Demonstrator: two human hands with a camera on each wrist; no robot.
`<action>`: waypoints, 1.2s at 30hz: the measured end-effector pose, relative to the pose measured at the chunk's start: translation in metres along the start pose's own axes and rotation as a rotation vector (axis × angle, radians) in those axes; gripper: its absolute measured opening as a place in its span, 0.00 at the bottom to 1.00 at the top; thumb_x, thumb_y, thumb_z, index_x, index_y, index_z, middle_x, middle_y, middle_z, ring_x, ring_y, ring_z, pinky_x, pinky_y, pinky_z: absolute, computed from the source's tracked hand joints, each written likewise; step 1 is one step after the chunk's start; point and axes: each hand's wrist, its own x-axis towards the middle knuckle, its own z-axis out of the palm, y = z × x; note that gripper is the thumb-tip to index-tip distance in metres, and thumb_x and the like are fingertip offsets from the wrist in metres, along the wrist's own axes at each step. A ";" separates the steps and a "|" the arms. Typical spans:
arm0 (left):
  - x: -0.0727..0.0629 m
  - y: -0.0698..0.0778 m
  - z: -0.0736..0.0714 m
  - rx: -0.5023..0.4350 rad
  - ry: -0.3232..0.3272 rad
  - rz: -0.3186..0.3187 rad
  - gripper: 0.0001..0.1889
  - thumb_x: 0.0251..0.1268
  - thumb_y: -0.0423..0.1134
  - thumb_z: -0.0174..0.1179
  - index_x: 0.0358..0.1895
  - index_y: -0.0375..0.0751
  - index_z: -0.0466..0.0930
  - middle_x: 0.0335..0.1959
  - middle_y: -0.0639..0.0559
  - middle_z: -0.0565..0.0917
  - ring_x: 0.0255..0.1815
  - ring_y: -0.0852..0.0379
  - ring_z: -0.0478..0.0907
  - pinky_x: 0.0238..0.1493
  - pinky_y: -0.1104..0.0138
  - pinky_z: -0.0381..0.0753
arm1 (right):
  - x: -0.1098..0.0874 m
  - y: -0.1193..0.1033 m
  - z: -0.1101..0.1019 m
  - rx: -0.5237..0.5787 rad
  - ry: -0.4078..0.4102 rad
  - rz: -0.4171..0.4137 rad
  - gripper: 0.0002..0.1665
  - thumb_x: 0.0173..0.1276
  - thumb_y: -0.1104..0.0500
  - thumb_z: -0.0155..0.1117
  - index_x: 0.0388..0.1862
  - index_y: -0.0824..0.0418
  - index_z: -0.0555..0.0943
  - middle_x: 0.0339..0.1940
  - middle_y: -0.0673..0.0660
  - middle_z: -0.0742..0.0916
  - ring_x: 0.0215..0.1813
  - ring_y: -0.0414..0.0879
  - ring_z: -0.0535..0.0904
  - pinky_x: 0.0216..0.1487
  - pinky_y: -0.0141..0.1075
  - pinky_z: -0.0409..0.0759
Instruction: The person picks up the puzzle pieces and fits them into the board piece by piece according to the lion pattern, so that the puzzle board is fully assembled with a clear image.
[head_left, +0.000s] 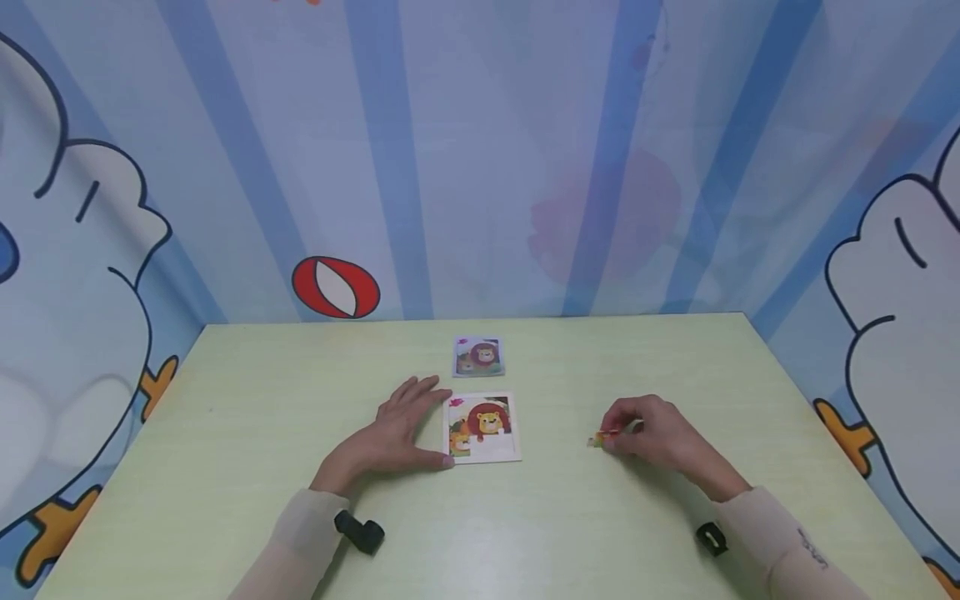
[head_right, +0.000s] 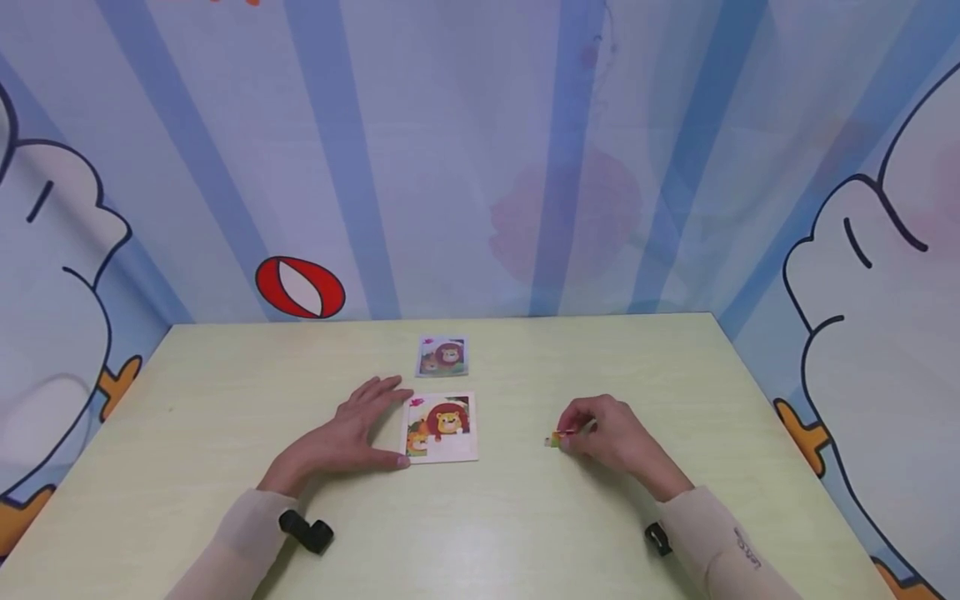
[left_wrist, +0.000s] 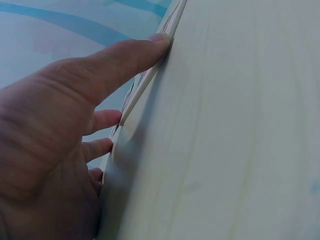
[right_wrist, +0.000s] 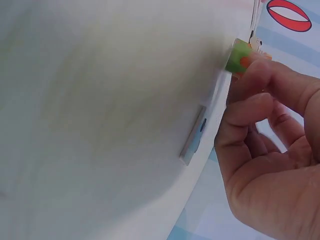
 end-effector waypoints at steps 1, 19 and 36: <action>0.000 0.000 0.000 0.000 0.001 0.001 0.54 0.56 0.57 0.80 0.85 0.56 0.61 0.92 0.49 0.50 0.93 0.38 0.36 0.87 0.30 0.44 | 0.001 0.000 -0.001 0.010 0.003 0.001 0.04 0.71 0.60 0.75 0.42 0.54 0.89 0.39 0.53 0.88 0.35 0.45 0.81 0.34 0.34 0.81; 0.001 -0.002 0.001 -0.006 0.005 0.020 0.54 0.56 0.57 0.80 0.85 0.55 0.62 0.91 0.49 0.51 0.93 0.38 0.37 0.87 0.30 0.44 | 0.015 -0.016 0.000 0.084 0.031 0.021 0.09 0.71 0.47 0.77 0.48 0.45 0.92 0.22 0.57 0.87 0.24 0.55 0.82 0.19 0.37 0.69; -0.001 -0.001 0.000 -0.008 0.009 0.015 0.54 0.55 0.56 0.80 0.85 0.55 0.62 0.91 0.49 0.51 0.93 0.38 0.37 0.87 0.30 0.45 | 0.033 -0.046 0.022 0.146 0.031 0.001 0.10 0.68 0.50 0.80 0.46 0.48 0.94 0.21 0.60 0.87 0.22 0.55 0.81 0.23 0.35 0.69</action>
